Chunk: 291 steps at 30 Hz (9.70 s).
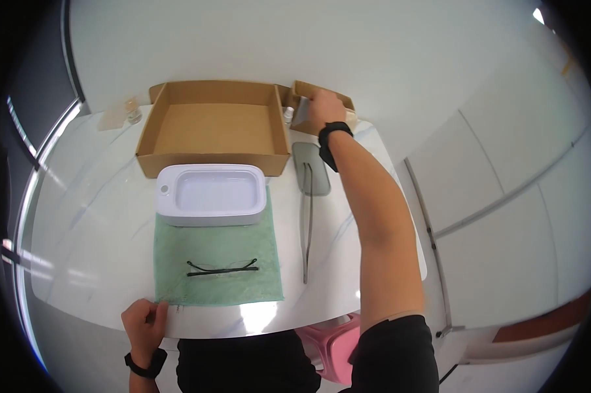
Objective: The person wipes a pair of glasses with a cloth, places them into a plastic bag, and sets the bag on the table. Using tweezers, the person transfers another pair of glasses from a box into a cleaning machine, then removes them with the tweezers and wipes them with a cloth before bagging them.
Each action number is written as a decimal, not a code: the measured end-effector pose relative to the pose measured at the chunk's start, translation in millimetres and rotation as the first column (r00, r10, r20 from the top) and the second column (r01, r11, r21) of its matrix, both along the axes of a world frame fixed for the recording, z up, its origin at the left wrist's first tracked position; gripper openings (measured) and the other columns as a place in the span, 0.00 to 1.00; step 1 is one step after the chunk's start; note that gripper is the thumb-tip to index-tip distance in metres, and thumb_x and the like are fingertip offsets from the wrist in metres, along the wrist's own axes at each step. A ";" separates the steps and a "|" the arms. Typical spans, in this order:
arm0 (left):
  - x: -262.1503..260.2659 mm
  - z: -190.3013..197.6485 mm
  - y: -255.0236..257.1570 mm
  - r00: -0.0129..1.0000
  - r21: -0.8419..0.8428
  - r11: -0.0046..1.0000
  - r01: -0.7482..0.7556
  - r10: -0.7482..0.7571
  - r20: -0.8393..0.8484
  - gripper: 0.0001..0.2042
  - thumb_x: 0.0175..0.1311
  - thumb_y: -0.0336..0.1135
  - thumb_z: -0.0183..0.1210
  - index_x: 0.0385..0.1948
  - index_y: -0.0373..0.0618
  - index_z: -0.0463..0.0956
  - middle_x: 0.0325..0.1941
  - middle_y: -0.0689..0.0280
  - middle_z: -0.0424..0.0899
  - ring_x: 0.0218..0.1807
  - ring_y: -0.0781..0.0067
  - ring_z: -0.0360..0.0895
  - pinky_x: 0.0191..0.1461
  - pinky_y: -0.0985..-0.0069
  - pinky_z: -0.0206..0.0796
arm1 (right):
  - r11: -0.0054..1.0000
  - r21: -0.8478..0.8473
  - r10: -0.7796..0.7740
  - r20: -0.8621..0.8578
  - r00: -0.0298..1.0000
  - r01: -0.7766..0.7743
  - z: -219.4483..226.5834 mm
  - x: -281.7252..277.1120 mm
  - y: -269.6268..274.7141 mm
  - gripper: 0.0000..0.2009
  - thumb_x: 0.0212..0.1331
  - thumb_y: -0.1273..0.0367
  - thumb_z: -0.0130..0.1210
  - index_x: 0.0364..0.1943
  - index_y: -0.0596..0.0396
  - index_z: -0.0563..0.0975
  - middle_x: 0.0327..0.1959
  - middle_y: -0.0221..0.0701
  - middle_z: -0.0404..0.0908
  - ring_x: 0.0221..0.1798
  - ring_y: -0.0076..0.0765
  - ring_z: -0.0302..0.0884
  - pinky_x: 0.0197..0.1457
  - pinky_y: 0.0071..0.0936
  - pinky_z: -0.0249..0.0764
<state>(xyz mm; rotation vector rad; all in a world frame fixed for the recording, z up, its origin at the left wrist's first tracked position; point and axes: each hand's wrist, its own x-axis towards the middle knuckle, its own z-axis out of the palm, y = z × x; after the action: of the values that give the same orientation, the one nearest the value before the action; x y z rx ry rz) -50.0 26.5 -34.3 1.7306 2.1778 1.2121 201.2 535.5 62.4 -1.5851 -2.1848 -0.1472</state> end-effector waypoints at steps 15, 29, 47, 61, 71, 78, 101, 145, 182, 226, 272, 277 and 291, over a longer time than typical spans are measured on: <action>5.7 34.3 3.9 0.941 -0.051 0.996 0.078 -0.057 0.334 0.08 0.56 0.26 0.65 0.36 0.40 0.78 0.26 0.65 0.76 0.22 0.76 0.65 0.27 0.80 0.59 | 0.883 -0.170 0.078 -0.865 0.495 -0.437 70.0 45.3 -129.7 0.12 0.64 0.64 0.58 0.44 0.58 0.78 0.41 0.27 0.79 0.39 0.24 0.76 0.46 0.22 0.75; 24.8 38.6 63.0 0.900 -0.149 0.958 0.245 -0.282 -0.333 0.07 0.56 0.32 0.65 0.36 0.48 0.80 0.35 0.68 0.77 0.40 0.64 0.78 0.38 0.69 0.72 | 0.545 -0.256 0.322 -0.815 0.482 -0.798 11.0 -6.6 -316.6 0.06 0.65 0.70 0.55 0.40 0.59 0.77 0.32 0.28 0.82 0.38 0.22 0.78 0.44 0.22 0.74; 34.8 79.5 51.4 0.955 0.071 0.952 0.298 -0.297 -0.020 0.04 0.58 0.29 0.63 0.30 0.40 0.80 0.29 0.61 0.79 0.33 0.60 0.75 0.38 0.69 0.68 | 0.624 0.193 0.751 0.119 0.649 -0.757 -21.4 -47.0 -368.0 0.05 0.59 0.68 0.55 0.34 0.53 0.77 0.26 0.30 0.77 0.35 0.35 0.77 0.53 0.33 0.70; 15.9 81.0 25.3 0.989 0.042 0.992 0.123 -0.126 0.077 0.04 0.59 0.31 0.64 0.30 0.42 0.80 0.29 0.64 0.80 0.30 0.66 0.73 0.35 0.71 0.66 | 0.818 0.036 0.575 -0.033 0.818 -0.574 -11.1 9.8 -346.8 0.07 0.56 0.71 0.61 0.39 0.52 0.81 0.32 0.29 0.82 0.37 0.39 0.79 0.44 0.31 0.75; 17.4 62.6 25.5 0.919 0.087 0.996 0.020 -0.052 0.390 0.06 0.62 0.32 0.65 0.34 0.41 0.81 0.37 0.70 0.82 0.37 0.82 0.74 0.35 0.84 0.62 | 0.837 -0.132 0.183 -0.848 0.498 -0.532 -1.6 14.7 -386.2 0.09 0.63 0.74 0.60 0.45 0.56 0.84 0.28 0.26 0.76 0.28 0.17 0.67 0.30 0.17 0.63; 47.5 50.7 31.8 0.842 0.142 0.989 0.032 -0.103 0.530 0.09 0.64 0.35 0.65 0.36 0.37 0.81 0.36 0.68 0.83 0.38 0.83 0.76 0.41 0.84 0.67 | 0.672 0.345 0.733 -0.437 0.521 -0.656 -45.2 -50.1 -397.6 0.13 0.53 0.75 0.64 0.45 0.57 0.82 0.43 0.34 0.83 0.47 0.38 0.81 0.51 0.36 0.76; 49.4 36.8 29.0 0.751 0.177 0.975 -0.131 -0.019 0.660 0.11 0.65 0.36 0.64 0.38 0.35 0.81 0.31 0.66 0.85 0.34 0.82 0.76 0.43 0.81 0.68 | 0.614 0.131 0.777 0.072 0.625 -0.778 -14.8 -22.3 -418.1 0.18 0.52 0.74 0.56 0.50 0.59 0.78 0.51 0.34 0.80 0.61 0.37 0.73 0.68 0.51 0.60; 69.2 50.5 14.9 0.968 0.307 0.927 0.217 -0.165 -0.186 0.08 0.54 0.23 0.63 0.35 0.47 0.80 0.47 0.66 0.87 0.57 0.59 0.80 0.57 0.63 0.63 | 0.297 0.048 -0.768 -0.582 -0.268 -0.954 -49.9 -40.6 -456.2 0.20 0.73 0.66 0.44 0.67 0.51 0.63 0.58 0.27 0.73 0.61 0.25 0.69 0.65 0.32 0.64; 63.7 46.6 -5.1 0.899 0.235 0.876 0.422 -0.438 0.018 0.07 0.58 0.14 0.51 0.30 0.39 0.71 0.52 0.53 0.83 0.60 0.44 0.77 0.60 0.60 0.70 | 0.447 -0.046 -0.694 -0.647 -0.314 -0.893 -65.9 -23.5 -432.3 0.22 0.73 0.66 0.48 0.67 0.57 0.63 0.63 0.33 0.72 0.65 0.34 0.70 0.71 0.35 0.63; 26.2 -3.9 -17.1 0.918 0.264 0.964 0.018 -0.120 0.377 0.03 0.68 0.22 0.49 0.36 0.36 0.72 0.52 0.51 0.82 0.66 0.45 0.72 0.67 0.58 0.63 | 0.701 -0.625 -0.007 -0.486 0.874 -0.343 67.4 77.1 -163.3 0.18 0.66 0.58 0.58 0.41 0.62 0.80 0.29 0.26 0.78 0.33 0.22 0.74 0.37 0.25 0.73; 57.0 29.2 1.2 0.791 0.168 0.971 0.171 -0.237 0.564 0.04 0.68 0.24 0.54 0.41 0.40 0.73 0.54 0.52 0.83 0.68 0.55 0.70 0.69 0.64 0.60 | 0.654 -0.129 -0.350 -0.925 -0.147 -0.746 40.2 46.0 -385.0 0.21 0.73 0.62 0.44 0.63 0.61 0.66 0.57 0.39 0.76 0.56 0.37 0.76 0.62 0.36 0.71; 62.9 28.6 -1.8 0.685 0.168 0.964 0.206 -0.265 0.678 0.04 0.69 0.27 0.56 0.41 0.38 0.73 0.45 0.60 0.83 0.55 0.69 0.77 0.60 0.72 0.65 | 0.600 0.026 0.777 -0.259 0.574 -0.800 -0.1 0.3 -409.2 0.14 0.59 0.72 0.60 0.50 0.58 0.78 0.53 0.39 0.80 0.56 0.37 0.78 0.63 0.40 0.69; 53.6 42.5 2.2 0.466 0.238 0.936 0.259 -0.337 0.818 0.05 0.71 0.33 0.56 0.38 0.41 0.75 0.53 0.66 0.76 0.55 0.80 0.69 0.63 0.74 0.59 | 0.494 0.019 0.851 -0.214 0.479 -0.869 -43.3 -41.2 -405.9 0.16 0.53 0.71 0.64 0.46 0.56 0.77 0.44 0.35 0.78 0.51 0.39 0.76 0.66 0.47 0.64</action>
<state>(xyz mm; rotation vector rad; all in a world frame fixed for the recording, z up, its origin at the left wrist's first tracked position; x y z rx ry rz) 3.6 28.8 8.2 1.0430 1.1706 1.5823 160.0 129.6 19.1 -0.3016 -2.5553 0.4203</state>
